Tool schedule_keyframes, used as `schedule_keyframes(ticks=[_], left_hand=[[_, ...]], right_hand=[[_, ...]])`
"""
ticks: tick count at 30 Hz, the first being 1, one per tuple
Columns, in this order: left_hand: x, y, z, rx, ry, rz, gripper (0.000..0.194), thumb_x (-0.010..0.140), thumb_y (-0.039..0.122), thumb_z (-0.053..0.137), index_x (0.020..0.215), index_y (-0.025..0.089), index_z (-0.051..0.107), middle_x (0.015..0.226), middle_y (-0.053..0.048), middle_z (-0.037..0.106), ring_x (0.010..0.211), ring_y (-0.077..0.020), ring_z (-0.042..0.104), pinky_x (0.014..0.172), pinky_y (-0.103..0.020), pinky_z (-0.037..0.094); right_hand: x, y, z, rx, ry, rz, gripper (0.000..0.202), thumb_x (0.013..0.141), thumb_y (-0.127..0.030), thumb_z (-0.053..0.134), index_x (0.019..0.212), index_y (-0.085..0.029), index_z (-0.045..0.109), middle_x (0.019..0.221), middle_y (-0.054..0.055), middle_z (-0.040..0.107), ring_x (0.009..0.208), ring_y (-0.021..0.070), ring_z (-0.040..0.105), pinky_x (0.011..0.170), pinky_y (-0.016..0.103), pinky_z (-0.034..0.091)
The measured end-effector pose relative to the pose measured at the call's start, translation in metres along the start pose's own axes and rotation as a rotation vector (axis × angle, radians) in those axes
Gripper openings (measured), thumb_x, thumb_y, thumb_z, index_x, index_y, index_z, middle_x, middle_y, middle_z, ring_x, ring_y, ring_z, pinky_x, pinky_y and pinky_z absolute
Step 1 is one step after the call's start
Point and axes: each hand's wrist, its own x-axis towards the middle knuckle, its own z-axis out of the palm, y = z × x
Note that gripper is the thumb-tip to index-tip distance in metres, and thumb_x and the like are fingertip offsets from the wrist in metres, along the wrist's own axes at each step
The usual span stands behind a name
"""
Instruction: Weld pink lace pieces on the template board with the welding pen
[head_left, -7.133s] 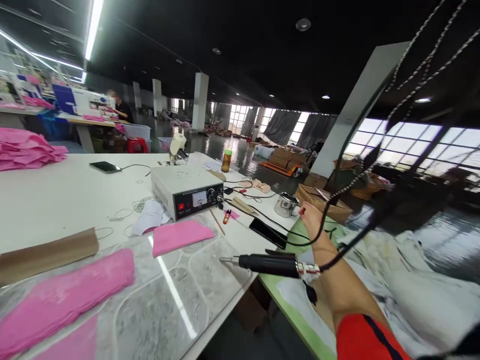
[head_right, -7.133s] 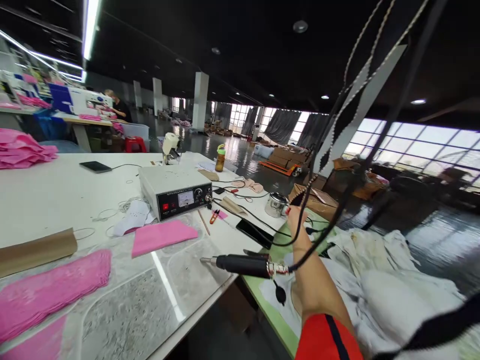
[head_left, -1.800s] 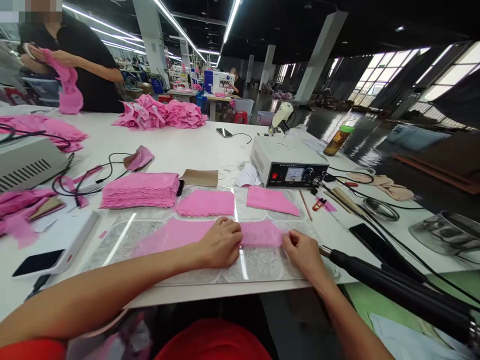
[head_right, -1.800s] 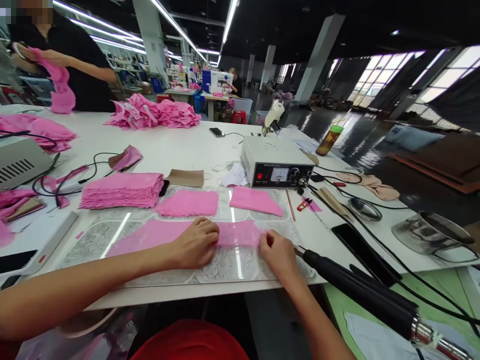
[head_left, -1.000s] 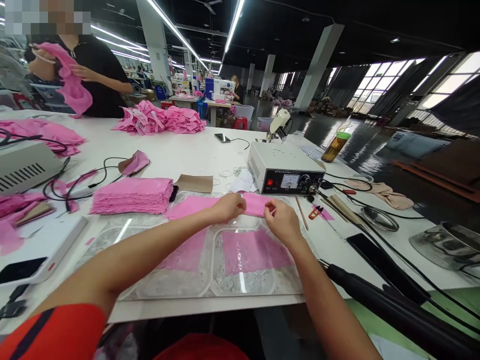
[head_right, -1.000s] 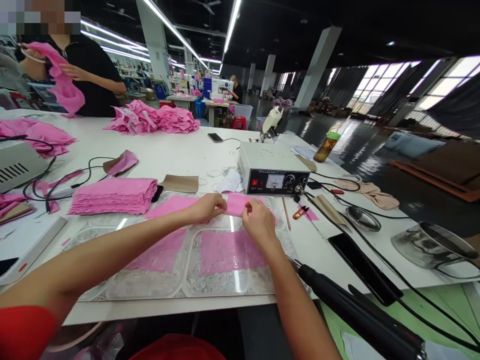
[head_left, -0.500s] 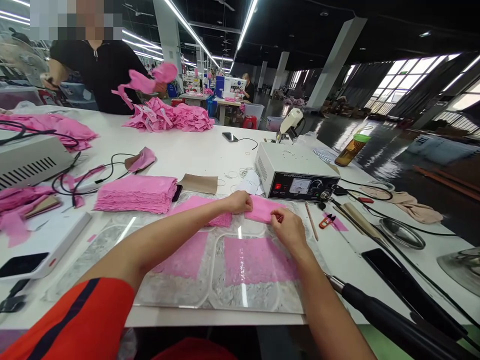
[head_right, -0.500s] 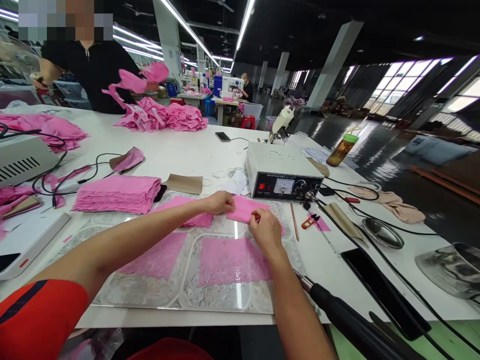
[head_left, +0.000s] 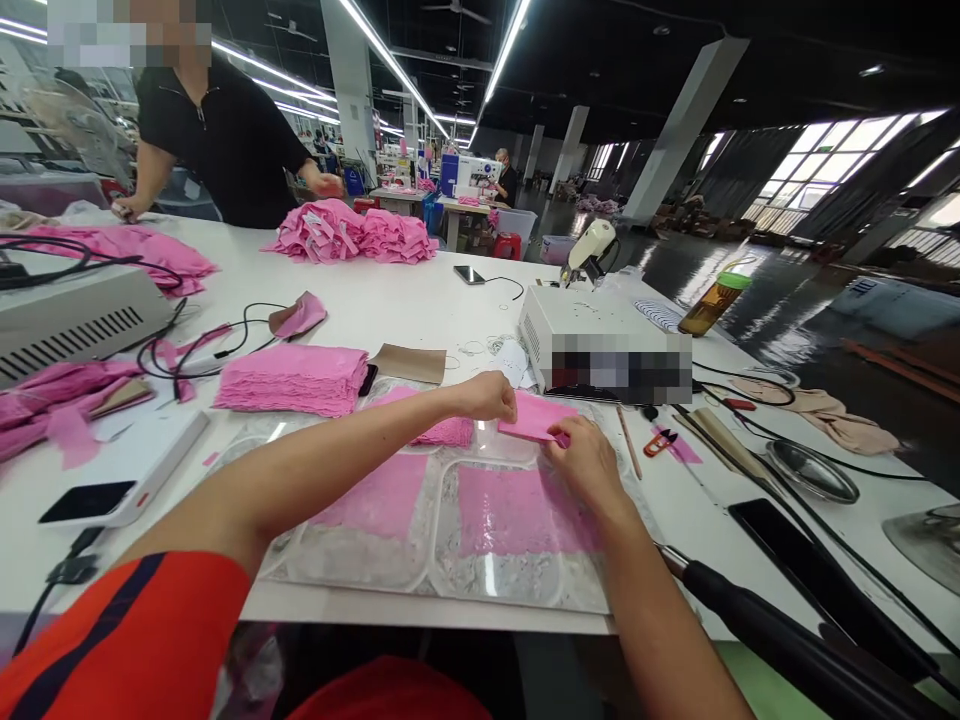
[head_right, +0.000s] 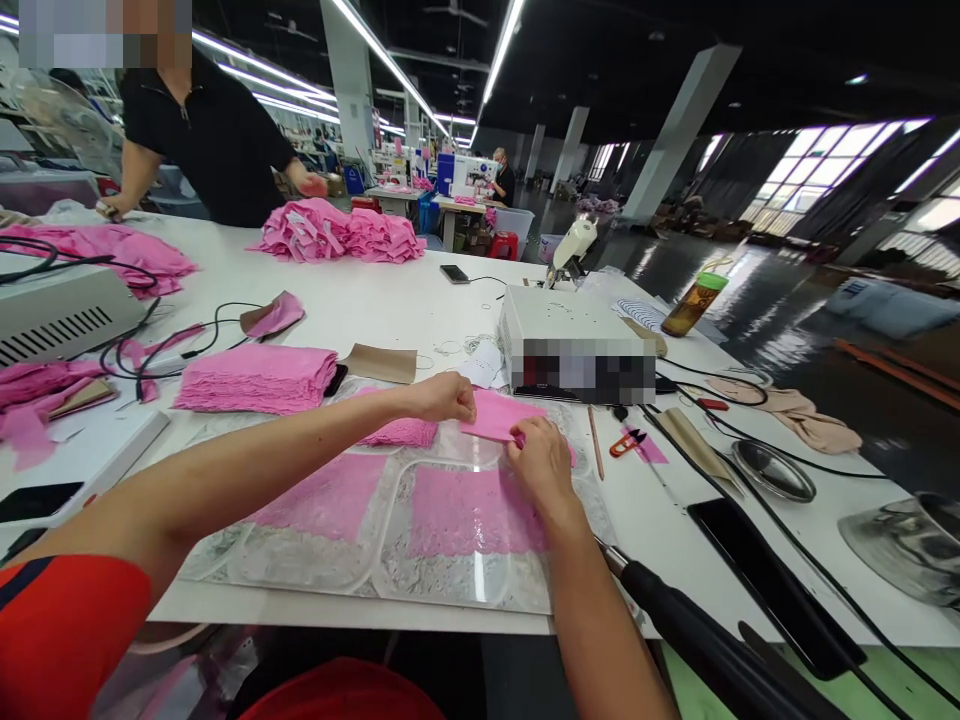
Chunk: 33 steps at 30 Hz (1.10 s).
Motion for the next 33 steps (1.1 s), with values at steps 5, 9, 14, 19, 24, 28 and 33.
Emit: schedule_keyframes(ticks=[5,9,14,19,24,28,33], left_hand=[[-0.048,0.006,0.019,-0.056,-0.047,0.013,0.005,0.072,0.016,0.069,0.068,0.014,0.071,0.076,-0.001,0.068,0.072,-0.013,0.062,0.062,-0.02,0.046],[-0.083,0.005,0.041,-0.067,-0.093,0.025,0.008,0.068,0.011,0.067,0.062,0.015,0.071,0.072,0.0,0.066,0.066,-0.0109,0.059,0.059,-0.018,0.042],[-0.105,0.003,0.061,-0.037,-0.107,0.035,0.014,0.067,0.005,0.064,0.061,0.015,0.071,0.07,0.0,0.064,0.064,-0.0104,0.056,0.058,-0.019,0.039],[-0.107,0.0,0.067,0.0,-0.081,0.044,0.014,0.067,0.004,0.064,0.06,0.014,0.071,0.072,-0.001,0.062,0.067,-0.0109,0.054,0.058,-0.019,0.038],[-0.109,-0.001,0.068,0.002,-0.051,0.074,0.013,0.069,0.005,0.064,0.062,0.014,0.07,0.077,-0.001,0.061,0.068,-0.0109,0.054,0.062,-0.02,0.039],[-0.109,-0.002,0.067,-0.019,-0.041,0.079,0.014,0.071,0.006,0.062,0.063,0.014,0.07,0.079,-0.001,0.061,0.068,-0.0103,0.055,0.063,-0.02,0.04],[-0.108,-0.002,0.066,-0.034,-0.049,0.078,0.016,0.071,0.005,0.061,0.059,0.013,0.066,0.075,0.0,0.062,0.065,-0.01,0.055,0.06,-0.019,0.04]], right_hand=[[-0.041,-0.006,-0.014,-0.055,-0.041,-0.18,0.018,0.078,-0.007,0.054,0.081,-0.019,0.067,0.092,0.007,0.068,0.089,0.0225,0.058,0.078,0.035,0.044],[-0.082,-0.003,-0.016,-0.096,0.033,-0.411,0.011,0.082,-0.011,0.056,0.084,-0.019,0.064,0.093,0.006,0.068,0.086,0.0216,0.058,0.076,0.035,0.045],[-0.107,0.004,-0.015,-0.051,0.031,-0.493,0.01,0.088,-0.016,0.053,0.088,-0.018,0.063,0.092,0.007,0.066,0.084,0.0203,0.058,0.076,0.035,0.048],[-0.112,0.011,-0.019,-0.002,0.022,-0.485,0.01,0.088,-0.016,0.053,0.089,-0.018,0.063,0.091,0.007,0.066,0.084,0.0199,0.06,0.076,0.035,0.05],[-0.114,0.013,-0.024,0.011,0.021,-0.46,0.011,0.088,-0.015,0.053,0.091,-0.019,0.062,0.09,0.006,0.067,0.083,0.0195,0.062,0.074,0.034,0.051],[-0.112,0.011,-0.026,0.027,0.022,-0.447,0.013,0.088,-0.015,0.052,0.096,-0.019,0.062,0.093,0.006,0.068,0.084,0.019,0.063,0.075,0.033,0.054],[-0.103,0.009,-0.025,0.043,-0.001,-0.45,0.012,0.089,-0.017,0.053,0.093,-0.02,0.064,0.091,0.006,0.067,0.084,0.0184,0.062,0.073,0.033,0.055]])
